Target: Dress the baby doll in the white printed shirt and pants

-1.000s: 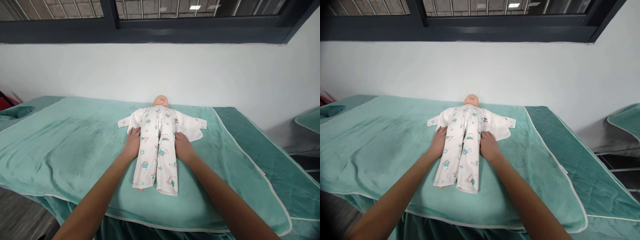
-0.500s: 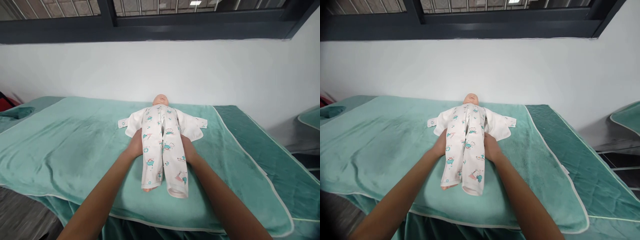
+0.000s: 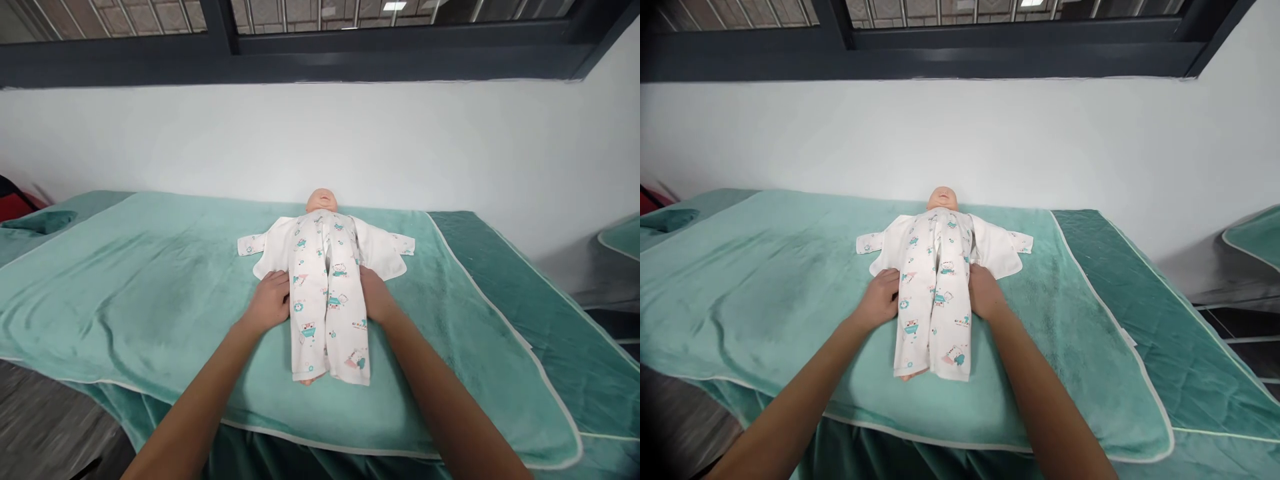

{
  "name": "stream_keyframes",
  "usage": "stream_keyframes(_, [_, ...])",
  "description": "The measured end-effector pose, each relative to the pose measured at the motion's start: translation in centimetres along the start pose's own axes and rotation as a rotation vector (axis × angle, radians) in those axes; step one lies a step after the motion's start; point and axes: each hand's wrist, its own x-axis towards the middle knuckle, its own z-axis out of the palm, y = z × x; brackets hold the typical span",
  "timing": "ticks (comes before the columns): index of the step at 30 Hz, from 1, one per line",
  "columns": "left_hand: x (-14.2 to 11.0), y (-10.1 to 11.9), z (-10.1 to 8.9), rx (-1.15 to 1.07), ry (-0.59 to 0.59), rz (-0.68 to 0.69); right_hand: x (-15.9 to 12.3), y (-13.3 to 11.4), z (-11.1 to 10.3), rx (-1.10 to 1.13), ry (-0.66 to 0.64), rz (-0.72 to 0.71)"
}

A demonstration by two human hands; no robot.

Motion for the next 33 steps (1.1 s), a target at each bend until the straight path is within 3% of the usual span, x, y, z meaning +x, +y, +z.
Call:
stream_keyframes(2, [-0.4,0.2,-0.2,-0.042,-0.011,-0.012,-0.1,0.4,0.0,-0.08,-0.08,-0.057])
stream_keyframes(5, [-0.6,0.4,-0.3,-0.074,0.005,-0.038,-1.1,0.8,-0.2,-0.1,-0.077,-0.104])
stream_keyframes(9, [-0.8,0.2,-0.3,-0.118,0.046,-0.054,-3.5,0.6,-0.4,0.019,0.001,-0.156])
stream_keyframes(13, [-0.9,0.1,-0.4,-0.196,0.045,-0.058,-4.8,0.1,-0.8,0.212,0.028,-0.106])
stream_keyframes(16, [-1.0,0.0,-0.5,-0.291,0.056,-0.088,-4.2,1.3,-1.3,0.32,0.184,0.079])
stream_keyframes(19, [-0.9,-0.4,-0.4,-0.404,0.178,-0.228,-2.9,4.0,-2.2,0.088,0.368,0.359])
stream_keyframes(22, [-0.8,-1.0,0.0,-0.433,0.338,-0.458,-1.3,6.8,-3.2,-0.189,0.313,0.611])
stream_keyframes(26, [-0.4,-1.8,0.7,-0.392,0.399,-0.653,1.4,8.6,-4.4,0.0,0.145,0.809])
stream_keyframes(28, [-0.3,-2.1,0.9,-0.351,0.424,-0.68,2.8,8.0,-4.7,0.152,0.102,0.804])
stream_keyframes(30, [-0.2,-2.4,1.0,-0.293,0.452,-0.715,4.1,5.9,-5.0,0.262,0.168,0.725])
stream_keyframes(32, [-0.1,-2.5,1.0,-0.211,0.464,-0.759,4.7,2.9,-5.3,0.44,0.312,0.557])
stream_keyframes(33, [-0.1,-2.5,1.0,-0.163,0.459,-0.778,4.7,1.1,-5.5,0.551,0.344,0.401])
